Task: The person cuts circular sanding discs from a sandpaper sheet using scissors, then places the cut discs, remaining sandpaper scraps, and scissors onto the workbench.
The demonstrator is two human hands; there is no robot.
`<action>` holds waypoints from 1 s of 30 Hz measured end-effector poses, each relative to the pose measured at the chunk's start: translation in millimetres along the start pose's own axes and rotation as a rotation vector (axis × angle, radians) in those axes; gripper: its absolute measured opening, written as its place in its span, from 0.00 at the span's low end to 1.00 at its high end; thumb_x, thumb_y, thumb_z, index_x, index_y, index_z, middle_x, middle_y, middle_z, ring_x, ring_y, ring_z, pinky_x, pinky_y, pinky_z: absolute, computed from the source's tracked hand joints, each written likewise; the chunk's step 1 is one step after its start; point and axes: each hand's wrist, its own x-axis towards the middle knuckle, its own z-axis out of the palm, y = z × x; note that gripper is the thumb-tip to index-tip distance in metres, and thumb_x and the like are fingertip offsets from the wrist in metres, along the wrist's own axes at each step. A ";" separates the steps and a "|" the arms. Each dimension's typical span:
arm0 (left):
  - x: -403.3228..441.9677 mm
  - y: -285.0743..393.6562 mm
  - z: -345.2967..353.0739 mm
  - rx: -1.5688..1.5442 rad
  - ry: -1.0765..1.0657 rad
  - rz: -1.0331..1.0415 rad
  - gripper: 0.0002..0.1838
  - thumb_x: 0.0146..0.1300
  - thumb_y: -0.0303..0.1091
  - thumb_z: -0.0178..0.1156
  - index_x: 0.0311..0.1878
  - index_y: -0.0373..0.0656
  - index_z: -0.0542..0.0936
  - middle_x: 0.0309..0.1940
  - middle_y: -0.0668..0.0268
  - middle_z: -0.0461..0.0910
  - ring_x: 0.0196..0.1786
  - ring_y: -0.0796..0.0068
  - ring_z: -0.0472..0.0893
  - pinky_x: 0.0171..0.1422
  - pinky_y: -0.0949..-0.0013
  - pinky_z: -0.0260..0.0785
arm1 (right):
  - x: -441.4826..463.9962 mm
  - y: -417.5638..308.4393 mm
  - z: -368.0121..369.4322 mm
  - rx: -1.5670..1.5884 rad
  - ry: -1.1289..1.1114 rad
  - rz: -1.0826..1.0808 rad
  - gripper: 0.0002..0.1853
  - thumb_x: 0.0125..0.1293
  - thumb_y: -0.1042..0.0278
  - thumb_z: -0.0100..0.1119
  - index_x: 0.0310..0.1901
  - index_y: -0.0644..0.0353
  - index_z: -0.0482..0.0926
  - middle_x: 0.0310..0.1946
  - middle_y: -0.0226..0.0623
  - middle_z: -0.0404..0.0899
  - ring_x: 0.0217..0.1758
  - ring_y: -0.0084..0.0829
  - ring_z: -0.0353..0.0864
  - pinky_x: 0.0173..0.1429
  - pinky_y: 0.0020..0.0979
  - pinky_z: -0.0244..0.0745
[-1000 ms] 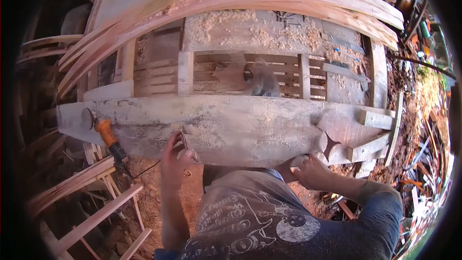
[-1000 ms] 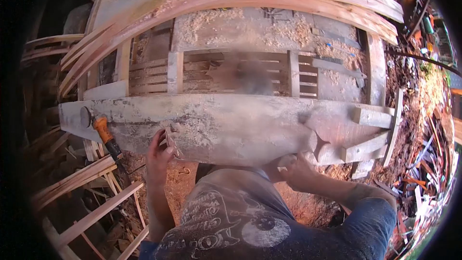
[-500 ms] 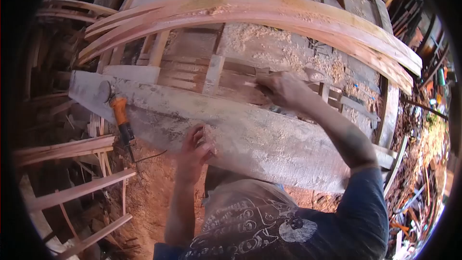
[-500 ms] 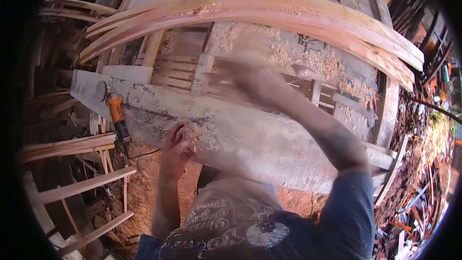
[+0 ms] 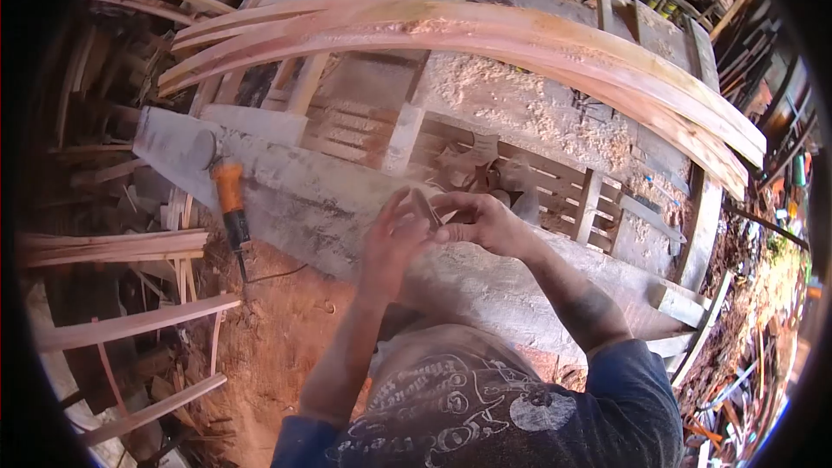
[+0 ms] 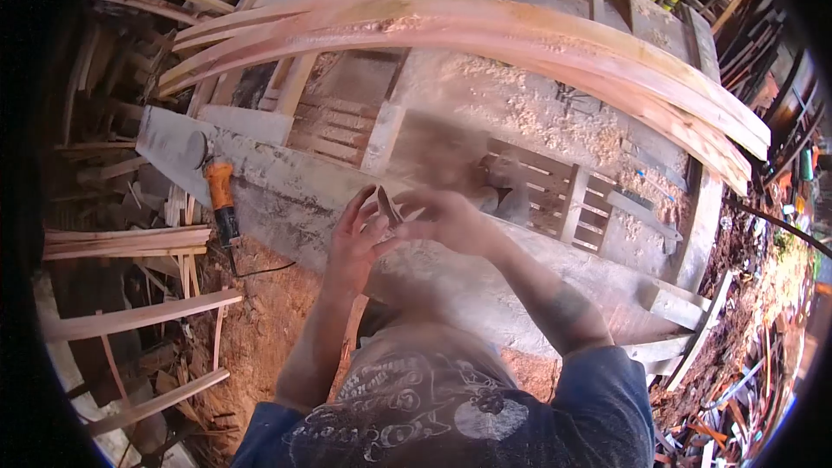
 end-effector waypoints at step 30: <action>-123.8 -17.2 -66.4 -0.233 0.109 -0.035 0.26 0.69 0.36 0.67 0.64 0.37 0.70 0.51 0.60 0.79 0.53 0.68 0.83 0.60 0.63 0.79 | -30.1 -33.2 126.8 -0.167 0.000 0.035 0.09 0.68 0.71 0.66 0.45 0.68 0.82 0.38 0.37 0.85 0.41 0.24 0.82 0.47 0.27 0.77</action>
